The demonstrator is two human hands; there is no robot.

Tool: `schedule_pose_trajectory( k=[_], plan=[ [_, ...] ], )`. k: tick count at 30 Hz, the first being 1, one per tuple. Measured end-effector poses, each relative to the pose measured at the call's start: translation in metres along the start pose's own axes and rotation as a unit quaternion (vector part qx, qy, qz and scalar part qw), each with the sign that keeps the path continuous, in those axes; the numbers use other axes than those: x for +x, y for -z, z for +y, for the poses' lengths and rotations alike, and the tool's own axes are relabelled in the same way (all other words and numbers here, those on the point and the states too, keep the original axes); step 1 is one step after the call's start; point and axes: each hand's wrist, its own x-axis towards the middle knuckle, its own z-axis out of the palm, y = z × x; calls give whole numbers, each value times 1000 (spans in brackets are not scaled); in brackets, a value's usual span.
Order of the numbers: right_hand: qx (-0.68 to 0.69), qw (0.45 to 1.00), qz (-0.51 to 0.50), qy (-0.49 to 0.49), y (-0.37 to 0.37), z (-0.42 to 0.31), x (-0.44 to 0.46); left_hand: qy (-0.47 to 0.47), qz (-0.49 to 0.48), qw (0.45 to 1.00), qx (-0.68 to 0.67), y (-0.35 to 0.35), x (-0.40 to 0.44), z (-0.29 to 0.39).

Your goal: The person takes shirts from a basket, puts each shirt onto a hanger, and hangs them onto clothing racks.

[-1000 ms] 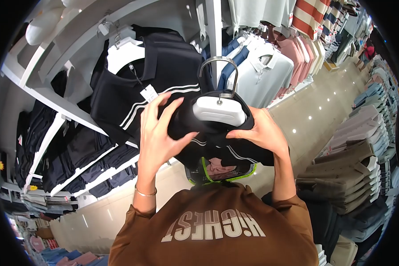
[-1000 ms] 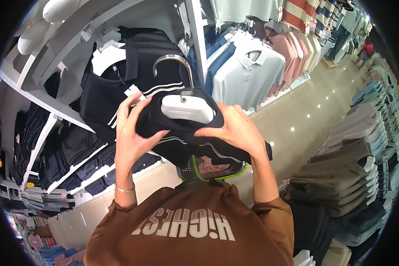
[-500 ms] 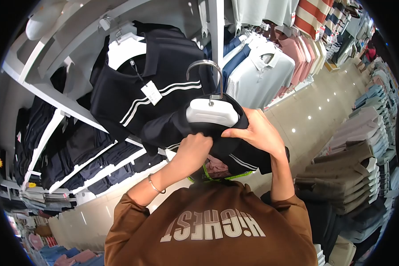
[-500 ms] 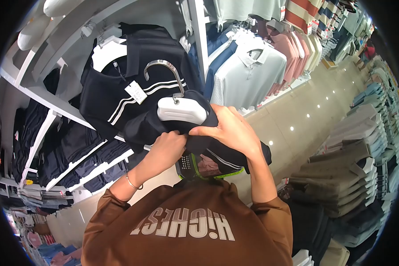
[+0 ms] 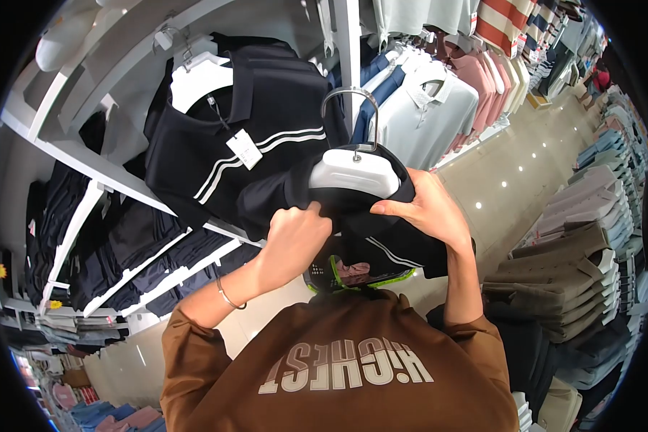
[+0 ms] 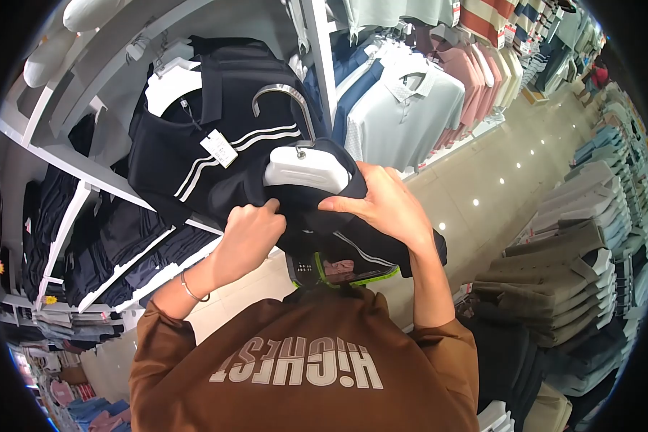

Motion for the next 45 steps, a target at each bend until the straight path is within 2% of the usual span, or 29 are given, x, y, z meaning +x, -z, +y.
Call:
schedule_pose_trajectory(
  k=[3, 6, 9, 12, 15, 18, 21, 24, 27, 30, 33, 36, 39, 42, 45],
  plan=[
    [11, 1000, -8, 2, -2, 2, -1, -28, -2, 999, -26, -7, 8, -8],
    [17, 1000, -2, 14, 0, 10, -3, -21, 96, 984, -146, -19, 11, -14],
    [27, 1000, 1, 11, 4, 9, -6, 22, 133, 960, -246, -19, 17, -15],
    [17, 1000, 4, 4, 8, 4, -8, 95, 67, 906, -408, -2, 16, -7],
    [9, 1000, 2, -4, 8, 4, -8, 102, 52, 882, -458, -6, 17, -6],
    [19, 1000, 14, 9, 3, 6, -6, 45, 114, 866, -484, -15, 22, 0],
    [29, 999, 25, 13, -1, 10, -4, 22, 115, 865, -489, -14, 24, 6],
    [56, 998, 34, 11, -2, 11, -4, 16, 74, 849, -523, -19, 24, 2],
    [64, 997, 29, 4, -2, 10, -3, 17, 10, 859, -512, -6, 19, 2],
    [47, 999, 17, -14, 1, 9, -3, 26, 11, 870, -492, 0, 18, 7],
    [57, 998, 20, -26, 1, 5, -3, 10, 72, 900, -430, -12, 21, 8],
    [74, 997, 27, -18, 0, 8, -3, 5, 65, 901, -429, -10, 19, 5],
    [82, 996, 32, -21, -3, 14, -3, 34, 13, 805, -592, -3, 14, 5],
    [110, 993, 42, -17, -17, 28, -1, 19, -48, 720, -692, -8, 9, 4],
    [160, 986, 37, -2, -41, 44, 0, -18, -54, 686, -726, -4, 7, 7]
  ],
)
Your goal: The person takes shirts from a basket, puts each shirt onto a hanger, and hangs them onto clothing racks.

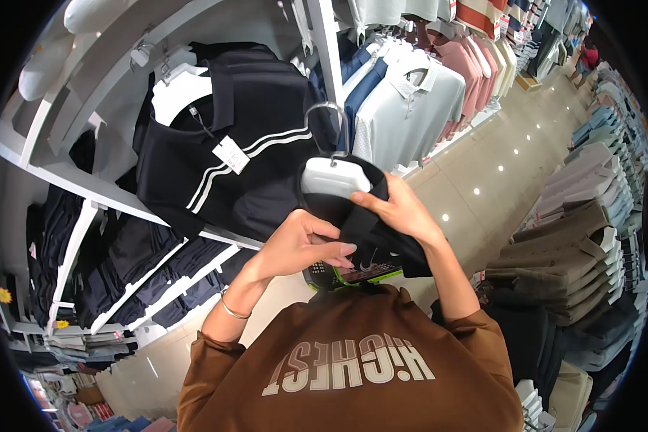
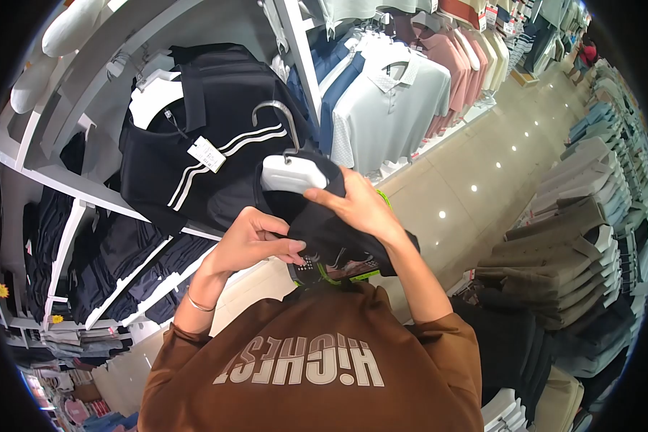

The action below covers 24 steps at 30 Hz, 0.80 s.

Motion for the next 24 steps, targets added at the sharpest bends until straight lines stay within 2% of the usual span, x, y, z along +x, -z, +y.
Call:
schedule_pose_trajectory(
  k=[3, 6, 9, 10, 12, 17, 20, 24],
  plan=[
    [21, 996, -41, -75, -7, 10, -6, -3, 38, 996, -78, -1, 0, 0],
    [11, 990, 31, -134, -13, 22, -11, -20, 93, 989, -109, 0, -1, -4],
    [48, 996, -35, -59, -3, -5, -21, -36, 127, 984, -122, 0, -2, -10],
    [17, 998, -41, -40, -4, -12, -22, -36, 139, 982, -124, -2, -2, -10],
    [-7, 998, -37, -43, -7, -24, -25, -34, 162, 978, -128, -7, -1, -10],
    [-33, 999, -12, -37, -9, -31, -25, -60, 146, 978, -137, -6, -2, -18],
    [31, 998, -21, -42, -10, -26, -25, -70, 139, 977, -144, -8, -4, -12],
    [30, 999, -23, -36, -10, -36, -27, -65, 107, 981, -145, -6, -9, -5]
  ],
)
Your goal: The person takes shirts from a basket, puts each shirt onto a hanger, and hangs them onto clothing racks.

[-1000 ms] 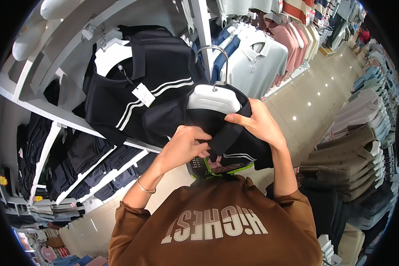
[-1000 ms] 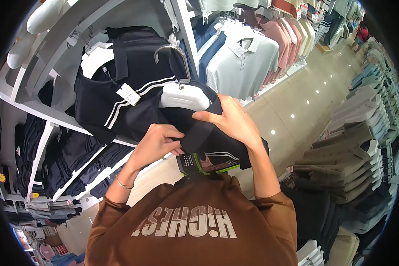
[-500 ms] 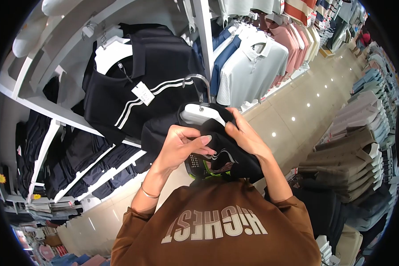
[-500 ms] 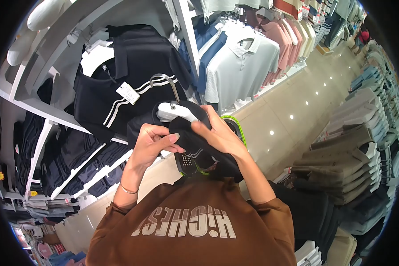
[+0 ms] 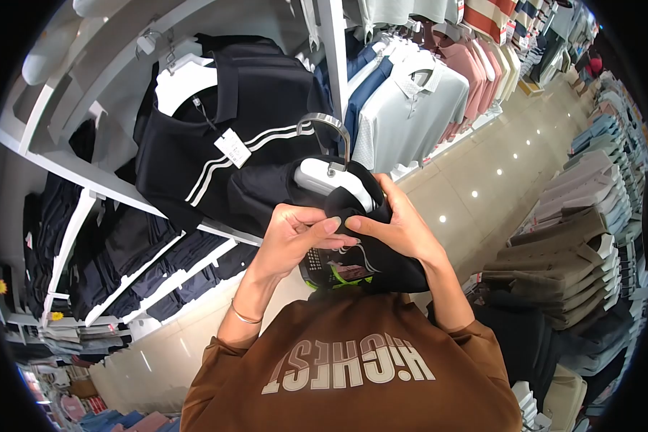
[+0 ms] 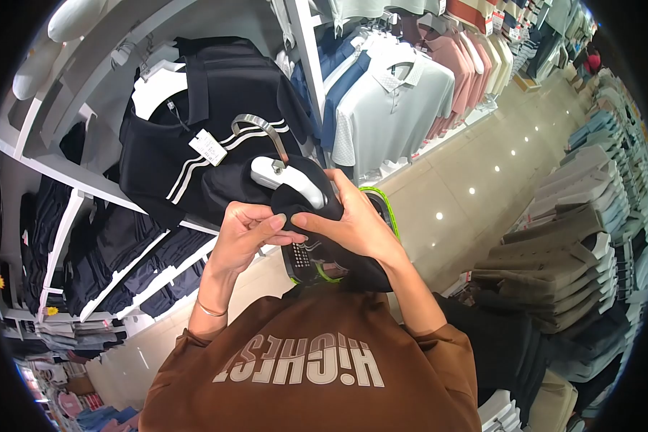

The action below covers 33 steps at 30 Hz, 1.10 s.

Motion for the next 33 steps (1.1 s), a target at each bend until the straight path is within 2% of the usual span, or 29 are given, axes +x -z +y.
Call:
schedule_pose_trajectory(
  k=[8, 18, 21, 30, 33],
  plan=[
    [-47, 999, -1, 0, -3, -23, -1, -9, -4, 1000, 7, 4, -4, 3],
    [-38, 999, -2, 15, -4, -27, -2, -18, -16, 1000, -6, 4, -6, 4],
    [-33, 999, 6, 21, -5, -27, -3, -43, 3, 998, 44, -2, -6, 8],
    [-50, 998, 26, 29, -7, -31, -2, -100, 70, 992, 27, -14, -3, -3],
    [-59, 997, 34, 39, -8, -31, -2, -104, 60, 992, 32, -12, -2, -6]
  ],
)
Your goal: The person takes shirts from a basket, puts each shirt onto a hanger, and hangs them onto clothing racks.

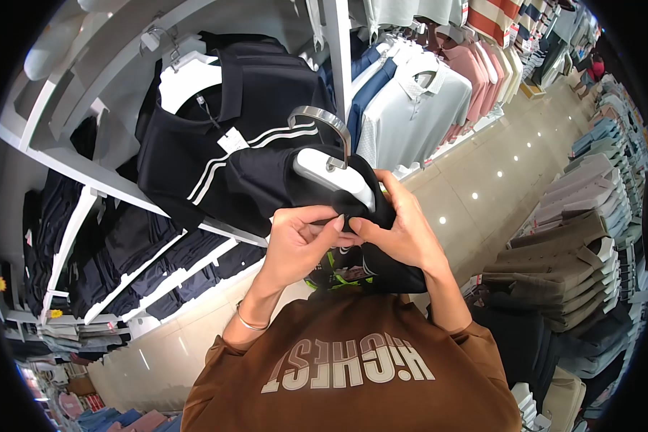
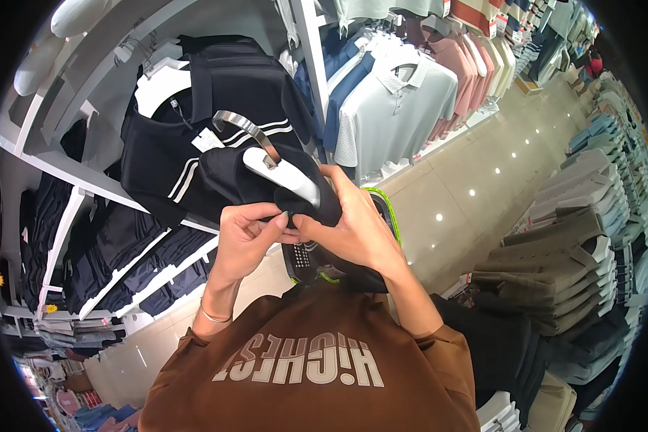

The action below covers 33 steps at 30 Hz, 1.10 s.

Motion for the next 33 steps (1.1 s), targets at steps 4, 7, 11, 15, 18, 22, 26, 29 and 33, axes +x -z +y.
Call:
schedule_pose_trajectory(
  k=[4, 7, 11, 15, 18, 22, 26, 29, 33],
  plan=[
    [-24, 999, 8, 30, 0, 4, 0, -1, 2, 1000, 3, -3, -1, 5],
    [-40, 999, -4, 27, 1, 2, 0, -11, 3, 1000, 4, -5, -1, 6],
    [-33, 999, -21, -2, 4, -4, 1, -2, 0, 1000, 11, -8, -2, 9],
    [-11, 1000, -17, -7, 3, -8, 1, -8, -2, 1000, 13, -9, -2, 9],
    [6, 1000, -19, -16, 2, -6, 0, -46, -8, 999, -11, -6, -4, 3],
    [-15, 1000, -7, 15, 1, -3, 0, -37, 5, 999, -3, -7, -2, 3],
    [-29, 999, -8, 18, 3, -6, 0, -11, 21, 999, 23, -5, -1, 2],
    [-38, 999, -1, 28, 4, -5, -1, 1, 6, 1000, 8, 0, -2, 2],
    [-38, 999, -4, 21, 6, -5, -1, 15, -2, 1000, 13, 3, -3, 4]
  ],
)
